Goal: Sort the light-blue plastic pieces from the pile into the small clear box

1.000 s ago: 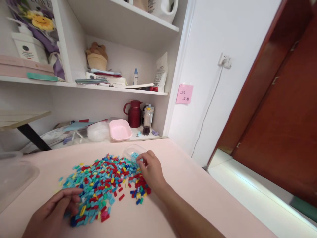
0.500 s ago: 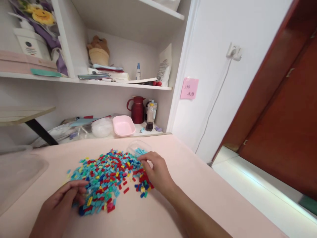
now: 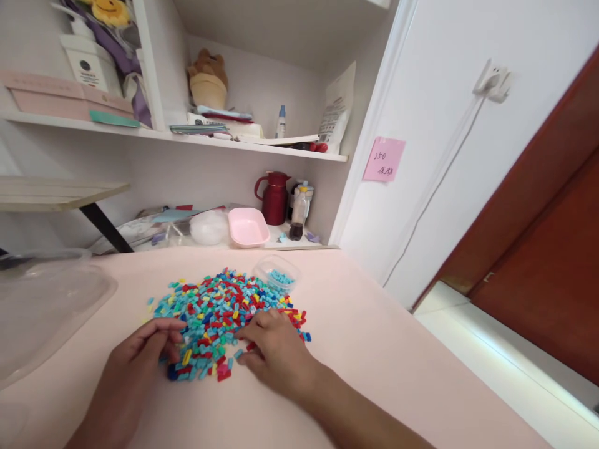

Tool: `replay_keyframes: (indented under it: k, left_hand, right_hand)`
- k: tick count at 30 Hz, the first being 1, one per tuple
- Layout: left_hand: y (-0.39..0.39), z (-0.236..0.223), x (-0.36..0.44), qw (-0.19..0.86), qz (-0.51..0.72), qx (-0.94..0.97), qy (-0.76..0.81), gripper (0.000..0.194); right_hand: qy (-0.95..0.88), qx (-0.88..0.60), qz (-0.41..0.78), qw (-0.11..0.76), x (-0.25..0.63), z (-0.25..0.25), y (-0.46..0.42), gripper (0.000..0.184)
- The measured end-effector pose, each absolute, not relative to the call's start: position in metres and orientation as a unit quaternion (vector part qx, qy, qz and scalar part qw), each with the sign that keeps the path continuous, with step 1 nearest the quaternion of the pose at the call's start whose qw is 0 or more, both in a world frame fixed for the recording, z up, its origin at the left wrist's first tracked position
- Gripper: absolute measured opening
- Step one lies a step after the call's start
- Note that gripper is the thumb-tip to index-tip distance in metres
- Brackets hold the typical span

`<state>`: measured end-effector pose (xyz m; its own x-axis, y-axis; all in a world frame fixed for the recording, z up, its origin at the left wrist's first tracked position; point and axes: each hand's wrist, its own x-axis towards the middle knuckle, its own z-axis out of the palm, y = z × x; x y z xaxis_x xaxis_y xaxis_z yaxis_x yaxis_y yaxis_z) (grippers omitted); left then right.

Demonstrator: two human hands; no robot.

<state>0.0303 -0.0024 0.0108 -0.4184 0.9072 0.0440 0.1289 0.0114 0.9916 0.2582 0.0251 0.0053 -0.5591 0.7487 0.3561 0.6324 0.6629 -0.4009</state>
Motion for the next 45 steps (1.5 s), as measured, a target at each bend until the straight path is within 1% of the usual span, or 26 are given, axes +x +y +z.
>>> replay_keyframes:
  k: [3,7,11,15,24,26,28,30,33,34,36,38,42,45]
  left_hand:
    - [-0.003,0.012,0.031,0.341,0.568,0.417,0.622,0.023]
    - [-0.001,0.012,0.032,0.351,0.566,0.416,0.619,0.024]
    - [-0.001,0.012,0.032,0.355,0.570,0.412,0.616,0.026]
    - [-0.002,0.013,0.033,0.360,0.564,0.418,0.615,0.024]
    - [0.000,0.003,0.028,0.356,0.558,0.423,0.618,0.023]
    - [0.002,0.002,0.026,0.347,0.556,0.425,0.624,0.026]
    - [0.003,0.003,0.025,0.342,0.548,0.427,0.632,0.029]
    - [0.004,0.004,0.025,0.341,0.548,0.425,0.635,0.030]
    - [0.005,0.008,0.026,0.344,0.560,0.415,0.629,0.032]
    - [0.005,0.009,0.026,0.344,0.562,0.413,0.629,0.032]
    - [0.005,0.011,0.027,0.345,0.560,0.409,0.633,0.033]
    - [0.004,0.013,0.028,0.343,0.556,0.406,0.640,0.034]
    - [0.002,0.016,0.028,0.344,0.551,0.395,0.650,0.037]
    - [0.002,0.013,0.025,0.358,0.544,0.388,0.652,0.038]
  right_hand:
    - [-0.875,-0.401,0.117,0.246,0.258,0.006,0.025,0.028]
    - [-0.872,-0.393,0.130,0.262,0.258,0.009,0.025,0.020]
    - [-0.871,-0.387,0.135,0.272,0.260,0.013,0.024,0.021]
    - [-0.869,-0.388,0.143,0.271,0.262,0.013,0.022,0.018]
    - [-0.878,-0.365,0.116,0.288,0.259,0.008,0.024,0.014]
    - [-0.872,-0.359,0.124,0.309,0.261,0.011,0.025,0.014]
    - [-0.851,-0.372,0.128,0.348,0.265,0.016,0.029,0.015]
    - [-0.815,-0.405,0.119,0.398,0.272,0.023,0.038,0.015]
    - [-0.747,-0.450,0.092,0.481,0.286,0.032,0.057,0.009]
    - [-0.725,-0.459,0.086,0.505,0.292,0.034,0.063,0.012]
    - [-0.697,-0.476,0.084,0.530,0.303,0.036,0.072,0.025]
    - [-0.685,-0.497,0.093,0.524,0.312,0.035,0.076,0.029]
    - [-0.662,-0.540,0.147,0.499,0.327,0.037,0.069,0.021]
    - [-0.673,-0.564,0.178,0.444,0.335,0.042,0.065,0.023]
